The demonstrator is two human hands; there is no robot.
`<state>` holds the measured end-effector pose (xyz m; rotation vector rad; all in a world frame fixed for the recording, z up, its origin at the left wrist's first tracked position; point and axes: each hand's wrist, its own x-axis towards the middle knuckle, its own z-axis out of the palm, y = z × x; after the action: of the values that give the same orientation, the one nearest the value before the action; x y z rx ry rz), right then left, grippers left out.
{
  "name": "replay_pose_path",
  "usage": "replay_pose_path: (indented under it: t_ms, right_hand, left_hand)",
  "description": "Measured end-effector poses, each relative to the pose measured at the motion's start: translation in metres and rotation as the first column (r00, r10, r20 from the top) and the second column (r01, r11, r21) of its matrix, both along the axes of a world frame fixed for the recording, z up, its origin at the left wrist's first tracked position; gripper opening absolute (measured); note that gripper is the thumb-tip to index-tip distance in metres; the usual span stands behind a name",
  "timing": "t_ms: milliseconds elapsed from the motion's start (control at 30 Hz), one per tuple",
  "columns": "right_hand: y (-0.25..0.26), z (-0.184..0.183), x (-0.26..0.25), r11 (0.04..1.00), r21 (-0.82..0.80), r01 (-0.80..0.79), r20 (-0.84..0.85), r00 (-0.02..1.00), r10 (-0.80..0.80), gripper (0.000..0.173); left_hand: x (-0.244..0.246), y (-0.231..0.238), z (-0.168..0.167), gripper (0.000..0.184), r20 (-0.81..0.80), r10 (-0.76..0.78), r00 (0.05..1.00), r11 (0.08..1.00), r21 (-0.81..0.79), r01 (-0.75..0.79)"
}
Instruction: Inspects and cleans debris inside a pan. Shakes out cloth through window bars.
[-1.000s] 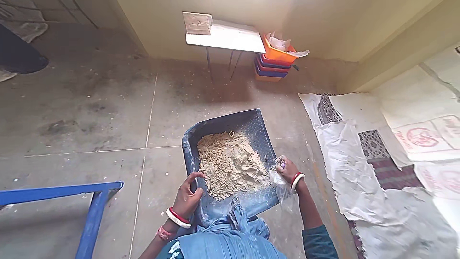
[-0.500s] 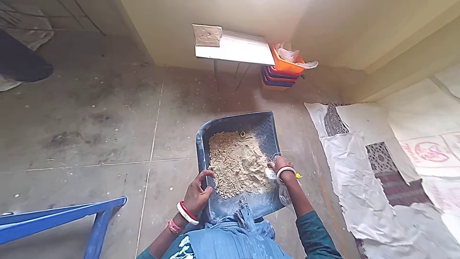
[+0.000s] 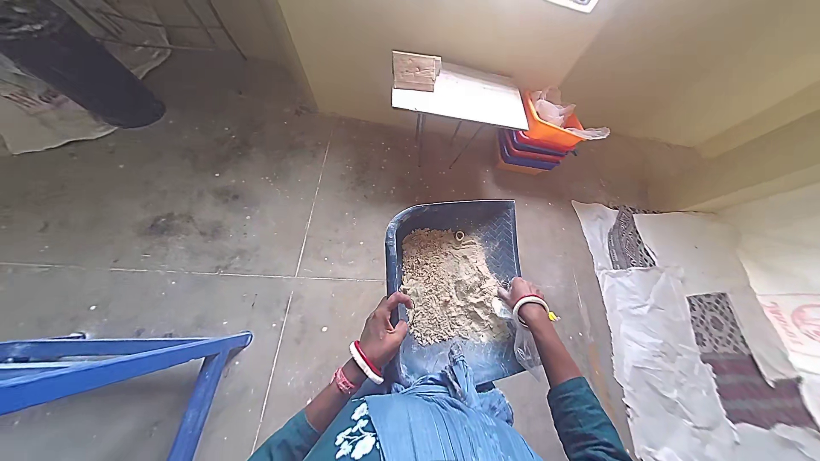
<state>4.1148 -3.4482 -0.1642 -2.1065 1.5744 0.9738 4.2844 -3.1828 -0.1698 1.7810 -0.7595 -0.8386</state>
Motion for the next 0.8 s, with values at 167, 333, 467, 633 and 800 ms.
replay_pose_path:
  t_ms: [167,333,467,633,800]
  right_hand:
    - [-0.019,-0.004,0.013,1.0,0.029,0.0,0.03,1.0,-0.001,0.043]
    - [-0.033,-0.012,0.033,0.999,-0.009,-0.033,0.021,0.999,0.033,0.046]
    - [-0.058,-0.018,0.035,0.999,0.002,-0.051,0.096,0.994,0.051,0.043]
    - [-0.076,0.024,0.049,0.987,0.014,-0.158,0.296,0.944,0.146,0.039]
    - [-0.074,0.051,0.088,0.883,0.145,-0.446,0.462,0.82,0.338,0.036]
  left_hand:
    - [0.005,-0.01,-0.001,0.039,0.011,0.015,1.0,1.0,-0.025,-0.015]
    - [0.011,-0.027,0.001,0.039,0.024,0.05,0.998,0.999,-0.004,-0.05]
    - [0.015,-0.049,-0.002,0.038,0.04,0.069,0.997,0.998,-0.016,-0.068]
    - [0.017,-0.091,-0.007,0.039,0.014,0.099,0.995,0.992,-0.076,-0.098]
    - [0.015,-0.134,-0.01,0.056,0.002,0.103,0.995,0.983,-0.155,-0.102]
